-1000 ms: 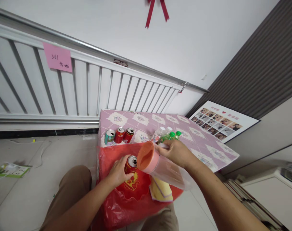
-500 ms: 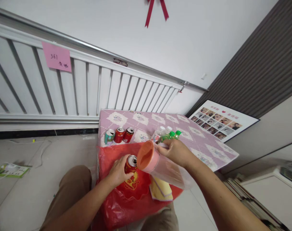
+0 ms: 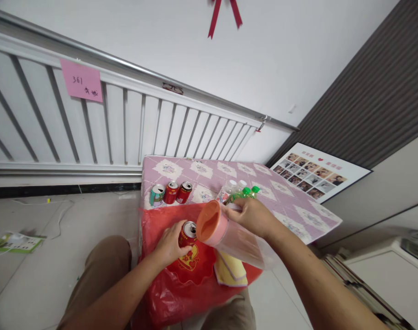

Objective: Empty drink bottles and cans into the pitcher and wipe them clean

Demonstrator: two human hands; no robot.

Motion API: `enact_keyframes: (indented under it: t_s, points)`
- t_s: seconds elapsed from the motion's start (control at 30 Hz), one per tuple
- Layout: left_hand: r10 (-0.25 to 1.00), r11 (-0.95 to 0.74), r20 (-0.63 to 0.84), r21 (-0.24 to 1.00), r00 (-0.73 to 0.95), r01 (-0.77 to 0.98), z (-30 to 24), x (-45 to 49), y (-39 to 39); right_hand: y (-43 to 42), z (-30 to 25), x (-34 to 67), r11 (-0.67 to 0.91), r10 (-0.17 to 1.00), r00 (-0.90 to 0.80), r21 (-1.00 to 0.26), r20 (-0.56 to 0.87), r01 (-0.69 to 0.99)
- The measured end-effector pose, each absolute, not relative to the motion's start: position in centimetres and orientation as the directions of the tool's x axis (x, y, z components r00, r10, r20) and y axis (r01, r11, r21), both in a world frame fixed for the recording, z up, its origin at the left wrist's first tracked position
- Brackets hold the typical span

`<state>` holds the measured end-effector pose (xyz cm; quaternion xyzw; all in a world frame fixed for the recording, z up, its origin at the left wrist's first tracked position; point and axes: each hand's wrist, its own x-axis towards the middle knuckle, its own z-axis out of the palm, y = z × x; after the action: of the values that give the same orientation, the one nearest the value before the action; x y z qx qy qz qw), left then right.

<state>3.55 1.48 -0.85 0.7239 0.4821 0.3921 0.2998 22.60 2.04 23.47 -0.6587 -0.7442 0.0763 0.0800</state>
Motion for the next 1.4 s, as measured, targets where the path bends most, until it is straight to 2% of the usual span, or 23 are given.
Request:
enact_keyframes:
  t_s: [0.6, 1.4]
  points:
    - [0.936, -0.345, 0.265, 0.815, 0.23, 0.465, -0.59, 3.41, 1.37, 2.08, 23.51, 22.64, 0.149, 0.989, -0.148, -0.189, 0.021, 0.971]
    - [0.94, -0.334, 0.252, 0.816, 0.23, 0.471, -0.42, 3.36, 1.29, 1.89, 23.74, 22.2, 0.112, 0.994, -0.113, -0.239, 0.009, 0.965]
